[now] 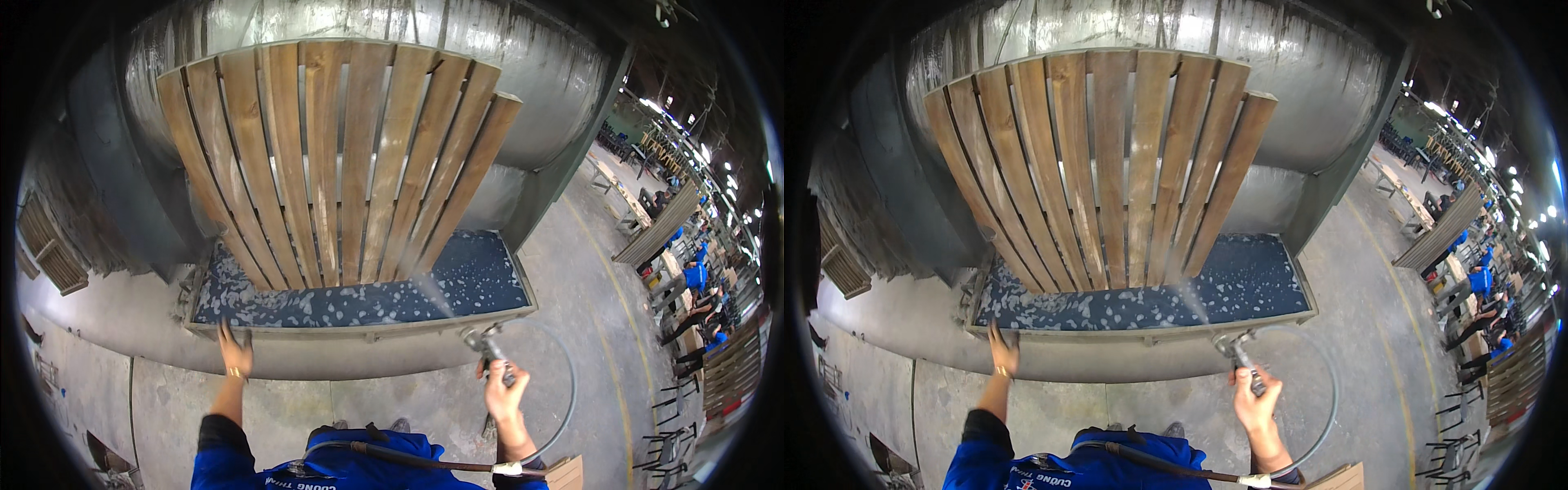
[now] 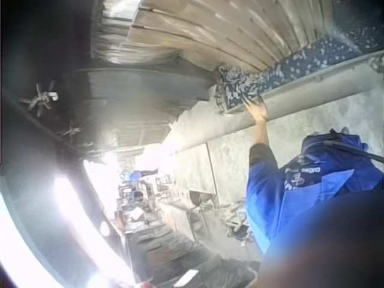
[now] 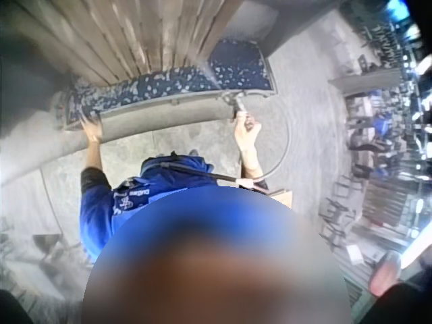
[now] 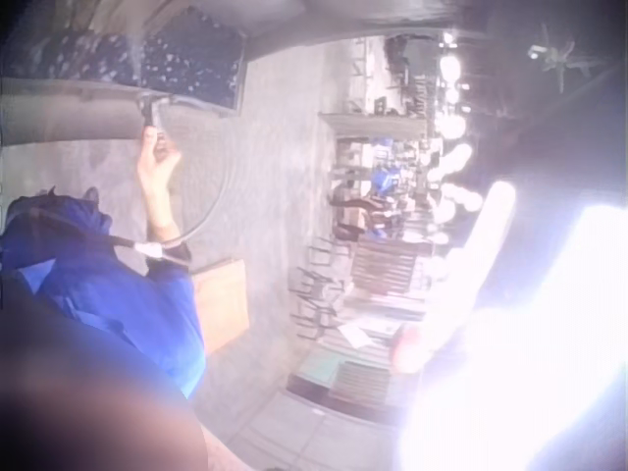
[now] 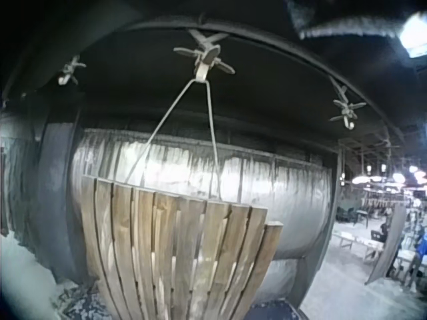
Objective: The person uses a spray gun to apply finish to hanging wooden slatted panels in a spray booth. They repeatedly reposition each panel by hand to coat all sides, then move to the next panel and repeat the process.
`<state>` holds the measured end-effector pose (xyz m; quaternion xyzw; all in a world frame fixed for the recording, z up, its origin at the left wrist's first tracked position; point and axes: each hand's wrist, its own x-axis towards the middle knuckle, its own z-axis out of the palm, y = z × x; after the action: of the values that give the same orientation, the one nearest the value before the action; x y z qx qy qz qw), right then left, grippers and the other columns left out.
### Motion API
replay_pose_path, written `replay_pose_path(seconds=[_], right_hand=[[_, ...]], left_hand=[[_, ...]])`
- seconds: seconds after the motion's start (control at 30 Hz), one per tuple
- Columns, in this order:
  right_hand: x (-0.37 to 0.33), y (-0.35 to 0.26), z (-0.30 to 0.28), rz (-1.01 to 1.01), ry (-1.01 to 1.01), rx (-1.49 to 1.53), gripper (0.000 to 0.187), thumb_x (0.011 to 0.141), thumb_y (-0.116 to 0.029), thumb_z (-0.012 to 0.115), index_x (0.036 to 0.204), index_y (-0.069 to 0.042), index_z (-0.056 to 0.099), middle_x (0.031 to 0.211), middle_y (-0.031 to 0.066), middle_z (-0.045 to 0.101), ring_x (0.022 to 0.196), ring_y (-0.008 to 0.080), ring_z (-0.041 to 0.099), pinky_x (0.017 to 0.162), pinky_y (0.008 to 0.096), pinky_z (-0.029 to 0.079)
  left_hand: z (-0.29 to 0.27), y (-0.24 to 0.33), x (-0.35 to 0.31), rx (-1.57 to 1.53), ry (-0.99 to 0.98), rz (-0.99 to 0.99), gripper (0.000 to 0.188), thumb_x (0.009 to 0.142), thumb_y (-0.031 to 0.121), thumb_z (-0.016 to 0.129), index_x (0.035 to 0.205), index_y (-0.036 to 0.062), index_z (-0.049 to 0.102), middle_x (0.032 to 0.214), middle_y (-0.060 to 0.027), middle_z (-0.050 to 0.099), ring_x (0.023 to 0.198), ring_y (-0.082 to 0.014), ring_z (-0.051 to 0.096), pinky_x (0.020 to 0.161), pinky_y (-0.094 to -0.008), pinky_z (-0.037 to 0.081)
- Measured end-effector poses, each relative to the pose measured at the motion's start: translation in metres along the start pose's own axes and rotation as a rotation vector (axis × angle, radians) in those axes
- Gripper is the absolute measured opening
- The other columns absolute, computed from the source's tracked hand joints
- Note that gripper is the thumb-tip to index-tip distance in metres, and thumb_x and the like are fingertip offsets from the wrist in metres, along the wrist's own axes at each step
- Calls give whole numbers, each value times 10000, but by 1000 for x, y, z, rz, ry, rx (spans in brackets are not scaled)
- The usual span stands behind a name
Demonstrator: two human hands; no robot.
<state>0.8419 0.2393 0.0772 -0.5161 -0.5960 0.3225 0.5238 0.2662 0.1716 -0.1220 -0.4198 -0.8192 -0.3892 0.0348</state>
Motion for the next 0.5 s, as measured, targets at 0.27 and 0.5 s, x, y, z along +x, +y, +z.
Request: replay_pose_path(seconds=[0.27, 0.5], right_hand=[[-53, -24, 29, 227, -134, -245, 474, 1065, -334, 562, 755, 2, 686, 656, 19, 635, 604, 88, 526, 566, 295, 431], [-30, -156, 34, -403, 293, 79, 951, 971, -774, 386, 1094, 131, 653, 633, 107, 611, 417, 87, 428, 395, 224, 285]], left_hand=[[-82, -204, -285, 639, -1335, -956, 835, 901, 467, 646, 1541, 27, 341, 1611, -240, 301, 1505, -392, 255, 1233, -424, 255], [-51, -239, -232, 513, -1287, -894, 694, 966, 477, 532, 1420, -47, 497, 1504, -248, 470, 1420, -359, 433, 1162, -421, 376]])
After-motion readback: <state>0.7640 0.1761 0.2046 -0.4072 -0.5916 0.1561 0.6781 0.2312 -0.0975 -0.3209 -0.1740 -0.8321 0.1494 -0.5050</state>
